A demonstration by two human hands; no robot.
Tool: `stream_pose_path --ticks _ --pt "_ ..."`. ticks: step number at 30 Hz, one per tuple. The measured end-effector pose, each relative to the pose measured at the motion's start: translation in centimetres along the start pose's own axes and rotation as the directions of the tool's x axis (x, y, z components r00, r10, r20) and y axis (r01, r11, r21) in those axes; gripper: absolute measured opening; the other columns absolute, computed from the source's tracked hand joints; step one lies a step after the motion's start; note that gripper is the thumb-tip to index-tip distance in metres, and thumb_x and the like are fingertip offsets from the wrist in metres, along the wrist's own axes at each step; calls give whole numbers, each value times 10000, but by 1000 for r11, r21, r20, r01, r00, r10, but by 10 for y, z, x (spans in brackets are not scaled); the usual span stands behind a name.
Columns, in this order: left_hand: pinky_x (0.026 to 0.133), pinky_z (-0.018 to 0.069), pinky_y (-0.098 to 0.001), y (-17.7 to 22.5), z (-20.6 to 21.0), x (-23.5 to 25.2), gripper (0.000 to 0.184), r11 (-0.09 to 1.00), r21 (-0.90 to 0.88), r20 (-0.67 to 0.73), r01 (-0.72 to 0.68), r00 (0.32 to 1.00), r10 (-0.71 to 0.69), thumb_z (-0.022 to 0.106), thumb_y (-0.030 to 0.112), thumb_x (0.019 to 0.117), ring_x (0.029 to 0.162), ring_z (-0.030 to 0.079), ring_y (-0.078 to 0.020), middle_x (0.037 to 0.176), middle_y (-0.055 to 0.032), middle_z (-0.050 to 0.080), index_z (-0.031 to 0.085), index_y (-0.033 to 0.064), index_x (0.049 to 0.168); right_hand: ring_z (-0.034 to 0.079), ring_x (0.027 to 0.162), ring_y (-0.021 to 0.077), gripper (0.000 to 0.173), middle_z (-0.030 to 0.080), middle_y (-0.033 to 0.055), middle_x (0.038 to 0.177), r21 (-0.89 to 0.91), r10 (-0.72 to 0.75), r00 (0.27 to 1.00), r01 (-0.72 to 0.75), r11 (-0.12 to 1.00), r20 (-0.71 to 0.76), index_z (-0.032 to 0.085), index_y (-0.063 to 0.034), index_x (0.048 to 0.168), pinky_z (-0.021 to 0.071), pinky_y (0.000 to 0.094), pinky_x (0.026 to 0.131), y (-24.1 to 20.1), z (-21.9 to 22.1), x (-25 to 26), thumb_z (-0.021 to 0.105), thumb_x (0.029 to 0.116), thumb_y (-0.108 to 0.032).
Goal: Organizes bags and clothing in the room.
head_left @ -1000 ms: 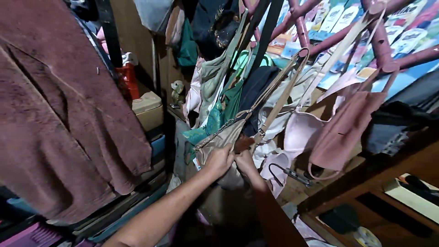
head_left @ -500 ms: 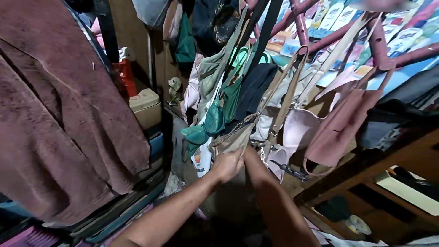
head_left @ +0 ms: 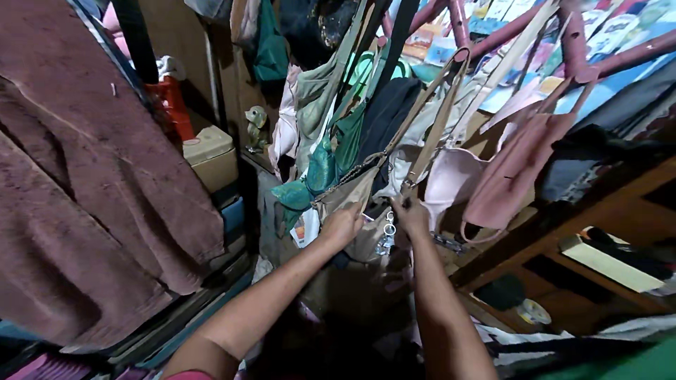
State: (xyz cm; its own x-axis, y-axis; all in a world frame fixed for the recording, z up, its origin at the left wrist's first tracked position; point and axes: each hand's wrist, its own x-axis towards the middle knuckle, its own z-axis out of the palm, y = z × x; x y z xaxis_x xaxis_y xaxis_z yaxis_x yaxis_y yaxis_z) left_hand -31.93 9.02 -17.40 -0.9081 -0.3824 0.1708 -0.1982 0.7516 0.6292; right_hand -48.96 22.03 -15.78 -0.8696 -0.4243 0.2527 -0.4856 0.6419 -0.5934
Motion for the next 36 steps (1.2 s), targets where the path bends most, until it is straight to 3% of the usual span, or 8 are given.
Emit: stream_pose_path --ticks 6,9,14,18,23,26,30,36 --pt "986 531 -523 12 13 3 369 988 -52 -130 -145 982 137 521 174 1060 1124 671 -375 1272 -250 636 524 -38 1362 671 970 315 358 700 220 1057 238 -55 998 57 970 -16 679 29 1182 508 534 922 24 -10 -5 572 1057 -289" --pt "984 519 -459 22 27 11 338 936 -182 -74 -301 954 292 527 221 1055 1068 660 -332 1151 -240 662 646 -63 1195 612 842 181 284 657 136 949 345 -68 997 73 936 -26 655 35 1123 511 402 821 27 -23 -22 616 1022 -227" --pt "1062 467 -499 47 39 15 610 921 -335 71 -197 970 233 720 406 944 1183 614 -347 1257 -252 633 577 -55 1316 648 887 112 244 671 97 1012 497 -158 983 91 863 95 625 11 1160 555 321 829 19 -40 -40 651 974 -146" --pt "946 509 -517 60 24 15 349 938 -243 69 -247 960 271 707 240 969 991 669 -348 1029 -238 698 688 -81 1104 648 848 107 222 680 90 947 448 -187 978 128 885 89 659 17 1096 554 330 811 16 -52 -47 678 969 -164" --pt "792 494 -423 50 -6 23 295 885 -273 184 -376 883 432 653 227 1011 781 597 -203 840 -141 672 724 -51 942 632 800 60 208 659 55 899 474 -225 968 148 868 110 627 21 1101 546 278 777 7 -58 -59 658 975 -141" --pt "829 501 -402 39 -14 29 270 882 -343 164 -324 904 395 599 182 1041 827 608 -171 895 -129 695 740 -42 983 671 933 95 384 681 108 1064 546 -227 956 92 833 185 554 34 1309 574 299 874 4 -56 -61 666 982 -131" --pt "792 483 -420 39 -20 27 311 935 -313 158 -168 961 226 566 224 1064 792 574 -199 863 -132 643 698 -40 964 655 804 46 199 694 31 878 509 -242 960 138 850 143 681 4 1041 560 269 795 -6 -48 -63 720 957 -172" --pt "787 491 -482 43 -25 21 362 953 -251 112 -168 973 201 552 272 1072 806 593 -279 850 -177 614 648 -49 935 675 852 57 212 717 61 942 569 -252 967 230 789 -42 695 3 1056 567 260 819 -5 -33 -69 772 891 -106"
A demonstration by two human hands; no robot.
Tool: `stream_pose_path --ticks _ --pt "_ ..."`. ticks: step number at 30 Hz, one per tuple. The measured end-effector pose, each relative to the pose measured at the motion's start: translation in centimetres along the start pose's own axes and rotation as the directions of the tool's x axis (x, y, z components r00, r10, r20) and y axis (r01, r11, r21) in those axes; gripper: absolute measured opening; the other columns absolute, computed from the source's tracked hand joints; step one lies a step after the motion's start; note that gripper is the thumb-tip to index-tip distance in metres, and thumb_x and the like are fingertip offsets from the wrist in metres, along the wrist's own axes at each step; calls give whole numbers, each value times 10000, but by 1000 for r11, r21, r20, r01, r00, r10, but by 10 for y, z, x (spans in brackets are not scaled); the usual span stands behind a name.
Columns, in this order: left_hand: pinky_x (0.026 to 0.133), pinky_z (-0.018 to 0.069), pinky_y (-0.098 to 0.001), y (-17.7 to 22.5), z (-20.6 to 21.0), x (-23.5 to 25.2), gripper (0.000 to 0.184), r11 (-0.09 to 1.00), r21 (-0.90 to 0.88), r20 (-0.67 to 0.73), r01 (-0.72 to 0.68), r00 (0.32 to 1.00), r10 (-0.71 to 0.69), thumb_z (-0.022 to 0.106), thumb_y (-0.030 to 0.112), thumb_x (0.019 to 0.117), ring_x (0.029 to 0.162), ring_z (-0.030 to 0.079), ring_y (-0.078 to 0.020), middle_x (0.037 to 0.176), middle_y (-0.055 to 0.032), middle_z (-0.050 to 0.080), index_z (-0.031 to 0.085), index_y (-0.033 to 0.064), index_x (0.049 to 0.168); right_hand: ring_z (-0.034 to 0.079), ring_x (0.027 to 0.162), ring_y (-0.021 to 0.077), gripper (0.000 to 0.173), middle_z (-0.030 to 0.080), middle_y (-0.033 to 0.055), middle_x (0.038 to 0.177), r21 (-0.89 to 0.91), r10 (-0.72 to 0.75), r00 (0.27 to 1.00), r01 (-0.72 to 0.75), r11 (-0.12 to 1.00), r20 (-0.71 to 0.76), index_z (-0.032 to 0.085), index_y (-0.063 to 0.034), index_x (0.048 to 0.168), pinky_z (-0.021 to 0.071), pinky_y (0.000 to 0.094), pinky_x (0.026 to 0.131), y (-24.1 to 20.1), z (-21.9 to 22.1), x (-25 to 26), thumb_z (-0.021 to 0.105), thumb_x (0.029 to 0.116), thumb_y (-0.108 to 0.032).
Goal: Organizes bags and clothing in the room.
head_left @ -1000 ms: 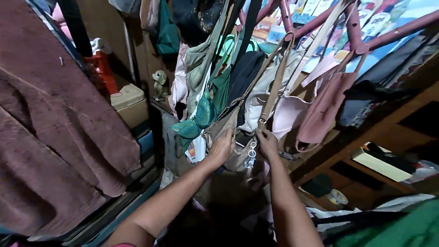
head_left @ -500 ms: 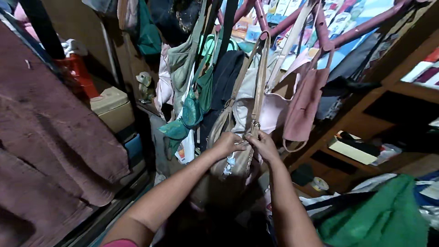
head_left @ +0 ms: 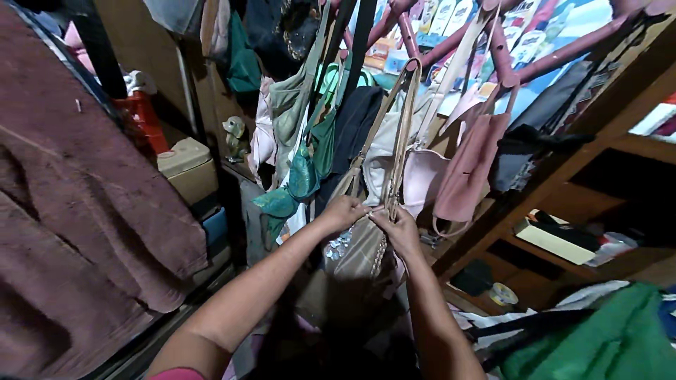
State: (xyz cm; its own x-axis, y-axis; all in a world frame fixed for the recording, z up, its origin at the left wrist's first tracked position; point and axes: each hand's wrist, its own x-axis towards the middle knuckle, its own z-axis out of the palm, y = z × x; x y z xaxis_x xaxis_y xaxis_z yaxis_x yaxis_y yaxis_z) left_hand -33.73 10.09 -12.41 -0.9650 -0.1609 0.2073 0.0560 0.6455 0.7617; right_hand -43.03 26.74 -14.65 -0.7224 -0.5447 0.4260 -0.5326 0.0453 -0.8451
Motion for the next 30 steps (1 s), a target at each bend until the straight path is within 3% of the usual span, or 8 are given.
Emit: stream_pose_path --ticks 5,9,15,17,21,26,28,30 --pt "686 452 -359 -13 6 0 317 993 -116 26 -14 1000 17 550 234 1072 687 502 -159 767 -86 544 628 -23 903 668 878 58 198 708 63 978 35 16 1000 -15 999 -9 689 -8 1087 564 257 827 -1 -1 -1 747 915 -88" --pt "755 485 -357 -6 17 2 284 947 -295 -23 124 990 -137 557 239 1069 776 552 -157 877 -108 602 640 -19 984 666 879 60 190 705 58 980 74 14 1000 -13 997 -25 692 -16 1074 565 254 820 6 -3 0 753 902 -69" --pt "683 508 -273 3 28 14 190 677 -664 119 316 939 -322 628 177 1017 724 570 -102 869 -38 603 651 11 1106 670 896 69 189 704 61 987 114 59 997 -63 992 43 677 -14 1086 569 254 825 10 -14 3 738 912 -57" --pt "661 503 -264 4 27 19 200 691 -639 134 338 933 -333 651 201 1005 700 566 -93 849 -30 604 655 17 1083 673 905 76 195 705 68 996 143 58 997 -64 988 45 675 -10 1086 575 264 832 13 -16 3 740 907 -48" --pt "704 481 -288 6 19 24 264 881 -395 93 261 965 -244 644 246 1023 723 532 -92 839 -46 593 662 -15 984 676 920 93 204 703 77 1017 195 56 998 -63 979 42 677 -6 1096 580 282 843 20 -18 3 737 904 -39" --pt "869 508 -534 21 9 24 338 990 -14 1 144 990 -144 610 263 1043 940 627 -342 1017 -244 630 594 -74 1068 654 950 83 215 685 88 1044 187 66 995 -80 979 78 658 23 1109 562 268 871 15 -16 4 730 911 -18" --pt "832 511 -540 28 7 21 345 992 26 4 126 992 -126 586 264 1056 896 626 -348 998 -251 622 585 -80 1076 647 937 83 221 678 86 1034 184 66 994 -80 980 84 655 30 1117 558 268 864 12 -14 3 726 912 -13" --pt "690 535 -412 29 7 18 328 988 -16 48 152 987 -151 567 273 1067 718 592 -232 902 -174 600 568 -50 1124 643 902 86 228 673 91 1014 186 101 991 -116 976 86 648 37 1129 558 276 838 10 -15 3 723 919 -14"
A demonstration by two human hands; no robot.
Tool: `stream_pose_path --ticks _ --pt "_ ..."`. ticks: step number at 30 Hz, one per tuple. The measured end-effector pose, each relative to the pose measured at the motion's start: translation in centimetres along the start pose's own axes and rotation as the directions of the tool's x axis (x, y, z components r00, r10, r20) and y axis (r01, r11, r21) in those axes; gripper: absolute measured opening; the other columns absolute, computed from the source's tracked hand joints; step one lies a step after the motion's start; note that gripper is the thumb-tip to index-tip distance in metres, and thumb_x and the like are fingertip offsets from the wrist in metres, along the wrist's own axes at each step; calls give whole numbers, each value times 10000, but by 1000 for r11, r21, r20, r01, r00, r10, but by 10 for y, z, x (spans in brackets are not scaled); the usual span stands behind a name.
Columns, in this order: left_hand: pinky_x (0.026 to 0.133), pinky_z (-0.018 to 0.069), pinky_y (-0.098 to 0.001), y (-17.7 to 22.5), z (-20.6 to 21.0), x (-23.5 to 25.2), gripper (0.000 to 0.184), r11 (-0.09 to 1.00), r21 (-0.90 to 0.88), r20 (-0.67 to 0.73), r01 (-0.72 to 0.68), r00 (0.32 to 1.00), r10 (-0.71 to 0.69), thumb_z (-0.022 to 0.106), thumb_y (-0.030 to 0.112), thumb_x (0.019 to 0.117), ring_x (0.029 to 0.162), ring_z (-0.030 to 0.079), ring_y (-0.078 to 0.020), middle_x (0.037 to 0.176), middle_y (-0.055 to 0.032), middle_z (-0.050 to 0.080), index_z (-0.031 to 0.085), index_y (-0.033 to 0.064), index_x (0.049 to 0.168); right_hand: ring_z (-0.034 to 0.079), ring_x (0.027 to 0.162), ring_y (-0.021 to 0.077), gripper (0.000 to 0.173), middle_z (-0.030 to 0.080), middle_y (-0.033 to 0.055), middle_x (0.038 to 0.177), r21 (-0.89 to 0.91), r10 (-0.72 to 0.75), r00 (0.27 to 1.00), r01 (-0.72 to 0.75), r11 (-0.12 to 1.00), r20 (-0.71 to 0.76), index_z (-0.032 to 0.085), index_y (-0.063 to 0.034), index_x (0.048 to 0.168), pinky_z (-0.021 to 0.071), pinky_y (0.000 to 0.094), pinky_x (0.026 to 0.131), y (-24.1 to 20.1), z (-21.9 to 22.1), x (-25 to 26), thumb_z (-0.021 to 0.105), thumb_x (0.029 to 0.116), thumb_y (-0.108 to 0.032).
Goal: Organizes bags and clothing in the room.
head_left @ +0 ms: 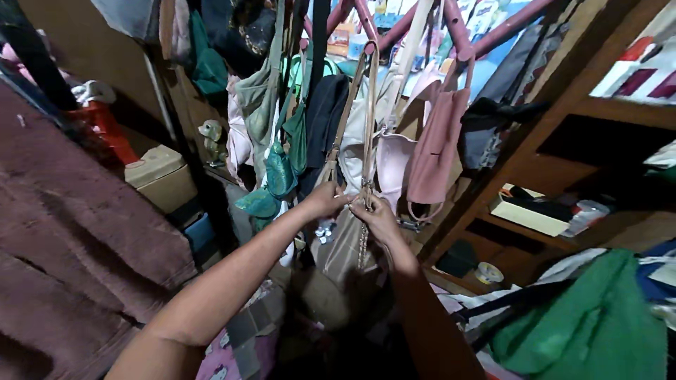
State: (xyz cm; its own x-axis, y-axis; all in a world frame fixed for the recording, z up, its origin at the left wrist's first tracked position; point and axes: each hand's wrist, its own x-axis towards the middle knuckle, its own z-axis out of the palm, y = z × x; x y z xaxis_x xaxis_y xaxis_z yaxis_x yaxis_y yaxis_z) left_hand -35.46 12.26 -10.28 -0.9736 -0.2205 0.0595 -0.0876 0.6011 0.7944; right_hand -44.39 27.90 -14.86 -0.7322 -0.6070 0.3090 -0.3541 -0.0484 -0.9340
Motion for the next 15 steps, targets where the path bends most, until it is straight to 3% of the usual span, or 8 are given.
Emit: stream_pose_path --ticks 3,5,7,9,11,12,13,15 --pt "563 433 -276 -9 -1 0 334 997 -68 96 42 995 -36 547 308 1072 576 474 -102 724 -50 542 611 -19 1042 639 915 114 251 662 98 1049 19 46 999 -46 999 18 624 10 1182 554 317 847 3 -1 -3 700 953 -61" --pt "616 436 -286 -12 -5 2 354 993 -91 172 72 983 -56 519 311 1082 625 473 -93 744 -30 548 652 -13 1024 642 906 123 248 665 95 1047 26 33 999 -33 999 27 626 -6 1182 559 335 836 6 -1 -3 701 960 -86" --pt "503 357 -202 -12 -4 0 356 986 -147 202 77 978 -46 462 315 1100 530 406 -37 665 28 482 629 29 971 635 881 102 229 663 74 1032 25 21 999 -22 999 31 631 -23 1171 554 316 815 4 -1 -5 697 961 -86" --pt "474 369 -188 -17 -4 5 429 974 -212 217 80 976 -33 377 344 1122 493 421 -32 651 30 520 622 33 957 632 893 99 233 660 71 1056 22 26 999 -26 999 38 616 -29 1204 551 313 821 1 -3 -9 663 986 -96" --pt "561 483 -266 -21 -7 14 468 997 -70 177 13 984 0 319 322 1137 576 537 -100 774 -45 618 651 4 1049 631 897 96 266 657 76 1072 22 56 998 -57 998 32 593 -31 1260 552 317 825 -2 -4 -12 621 1020 -142" --pt "658 545 -364 -23 -9 20 403 995 80 175 -64 983 50 356 224 1134 668 610 -188 865 -125 656 667 -30 1097 620 877 93 259 647 71 1051 24 73 997 -74 997 22 588 -38 1258 545 313 809 -3 -3 -13 602 1033 -164" --pt "759 572 -461 -24 -10 27 286 956 257 199 -140 976 90 444 113 1100 774 672 -276 934 -190 687 678 -51 1100 615 852 90 247 644 63 1017 24 89 996 -89 996 5 594 -46 1240 542 309 789 -4 -1 -13 598 1038 -189" --pt "932 525 -603 -24 -2 40 148 796 550 296 -251 950 95 627 -38 950 1021 674 -411 1067 -249 697 715 -54 1067 596 805 85 199 622 39 938 22 108 994 -108 994 -22 612 -64 1144 531 303 748 -5 2 -10 600 1038 -232"
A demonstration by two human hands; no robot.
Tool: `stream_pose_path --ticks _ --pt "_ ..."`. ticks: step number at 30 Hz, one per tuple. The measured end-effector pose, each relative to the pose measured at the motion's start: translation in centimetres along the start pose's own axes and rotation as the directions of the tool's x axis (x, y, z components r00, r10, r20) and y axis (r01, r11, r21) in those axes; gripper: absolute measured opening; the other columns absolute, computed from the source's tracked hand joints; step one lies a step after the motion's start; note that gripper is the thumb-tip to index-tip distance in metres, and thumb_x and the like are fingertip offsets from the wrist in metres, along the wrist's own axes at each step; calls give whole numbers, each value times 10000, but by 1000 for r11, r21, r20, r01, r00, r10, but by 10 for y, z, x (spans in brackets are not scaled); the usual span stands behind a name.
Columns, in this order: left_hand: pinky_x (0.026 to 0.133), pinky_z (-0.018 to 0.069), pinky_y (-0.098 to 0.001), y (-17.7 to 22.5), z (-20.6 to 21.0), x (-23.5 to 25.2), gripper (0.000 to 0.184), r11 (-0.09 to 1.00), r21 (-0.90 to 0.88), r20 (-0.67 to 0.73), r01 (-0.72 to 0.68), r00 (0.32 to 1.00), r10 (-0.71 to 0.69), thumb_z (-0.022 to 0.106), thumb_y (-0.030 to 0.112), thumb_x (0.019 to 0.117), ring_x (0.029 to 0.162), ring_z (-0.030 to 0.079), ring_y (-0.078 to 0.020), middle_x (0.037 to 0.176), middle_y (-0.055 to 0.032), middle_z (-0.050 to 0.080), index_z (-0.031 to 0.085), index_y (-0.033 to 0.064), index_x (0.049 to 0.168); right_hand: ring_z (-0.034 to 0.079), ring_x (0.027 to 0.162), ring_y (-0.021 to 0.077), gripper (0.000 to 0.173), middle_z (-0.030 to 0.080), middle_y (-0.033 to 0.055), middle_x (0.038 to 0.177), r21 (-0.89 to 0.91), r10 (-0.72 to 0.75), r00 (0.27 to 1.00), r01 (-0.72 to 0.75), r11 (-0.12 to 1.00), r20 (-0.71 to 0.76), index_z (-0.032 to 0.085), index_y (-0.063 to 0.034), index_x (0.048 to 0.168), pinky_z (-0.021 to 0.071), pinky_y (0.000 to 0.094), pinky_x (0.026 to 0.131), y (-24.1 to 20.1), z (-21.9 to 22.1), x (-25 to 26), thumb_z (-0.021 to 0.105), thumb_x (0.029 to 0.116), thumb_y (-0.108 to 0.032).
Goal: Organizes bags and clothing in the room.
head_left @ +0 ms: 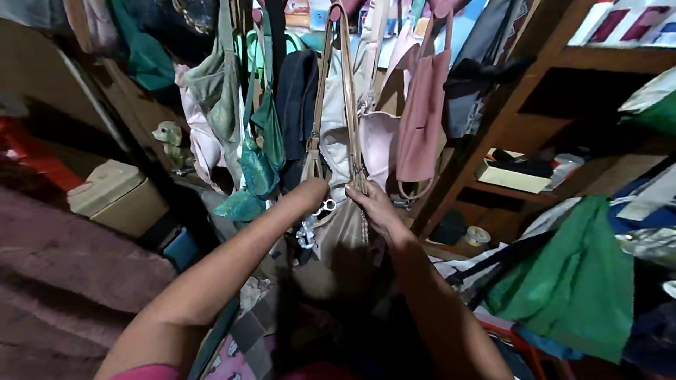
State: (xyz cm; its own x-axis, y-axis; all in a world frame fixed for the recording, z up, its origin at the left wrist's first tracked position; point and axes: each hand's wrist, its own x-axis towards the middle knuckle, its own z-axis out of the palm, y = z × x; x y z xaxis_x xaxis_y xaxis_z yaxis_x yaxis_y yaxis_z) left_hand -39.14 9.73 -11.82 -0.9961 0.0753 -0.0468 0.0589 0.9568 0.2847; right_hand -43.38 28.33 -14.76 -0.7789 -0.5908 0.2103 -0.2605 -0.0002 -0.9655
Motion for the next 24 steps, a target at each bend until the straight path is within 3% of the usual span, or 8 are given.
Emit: stream_pose_path --ticks 3,5,8,10,12,18,21,24 --pt "947 519 -614 2 15 16 136 934 345 127 -96 990 55 669 -16 921 1100 653 -434 1110 -228 696 724 -33 1044 585 763 86 190 615 31 876 -12 -1 1000 1 1000 -10 627 -60 1066 522 297 715 3 4 8 611 1030 -246" --pt "933 520 -631 2 16 27 173 933 356 158 -57 987 0 659 7 941 1129 641 -450 1182 -254 672 703 -40 1102 592 764 96 188 618 43 874 -29 -1 1000 0 1000 -19 619 -42 1076 528 305 720 5 6 11 625 1024 -223" --pt "993 509 -628 5 3 42 368 962 267 62 51 996 -70 662 31 952 1279 528 -506 1453 -311 468 608 -92 1295 585 766 96 191 612 39 862 -29 -13 996 10 1000 -89 631 -33 1062 524 306 726 9 5 13 653 1009 -215" --pt "951 523 -632 0 -8 43 288 954 300 50 7 998 -24 650 22 952 1210 579 -500 1389 -316 521 651 -95 1215 589 759 96 178 609 35 857 -6 -21 993 20 1000 -115 622 -44 1057 528 300 713 13 3 12 654 1007 -213" --pt "915 531 -628 -9 -16 40 190 936 344 92 -68 995 39 646 48 963 1132 633 -456 1255 -268 619 697 -60 1111 594 767 100 176 619 43 878 -9 -23 991 22 1000 -133 619 -38 1076 527 296 713 13 3 9 658 1003 -193" --pt "845 542 -657 -50 -22 33 188 845 399 94 -355 933 348 724 -57 848 1023 679 -447 1047 -227 706 745 8 1023 601 815 128 216 635 80 923 -158 -45 984 17 987 -173 630 -14 1123 527 336 757 11 7 8 675 993 -180" --pt "948 530 -594 -64 -15 35 238 799 449 157 -400 915 370 756 -41 829 1159 622 -418 1150 -199 680 753 26 1057 607 820 151 254 639 104 935 -190 -26 981 -11 982 -190 626 -10 1157 529 363 764 10 10 9 681 991 -193" --pt "928 512 -650 -57 -15 35 256 852 409 290 -326 932 217 757 77 890 1100 650 -439 1117 -228 696 718 -11 1127 623 839 160 284 658 112 976 -168 -13 981 -20 986 -193 626 -20 1209 538 374 773 11 15 9 678 992 -196"
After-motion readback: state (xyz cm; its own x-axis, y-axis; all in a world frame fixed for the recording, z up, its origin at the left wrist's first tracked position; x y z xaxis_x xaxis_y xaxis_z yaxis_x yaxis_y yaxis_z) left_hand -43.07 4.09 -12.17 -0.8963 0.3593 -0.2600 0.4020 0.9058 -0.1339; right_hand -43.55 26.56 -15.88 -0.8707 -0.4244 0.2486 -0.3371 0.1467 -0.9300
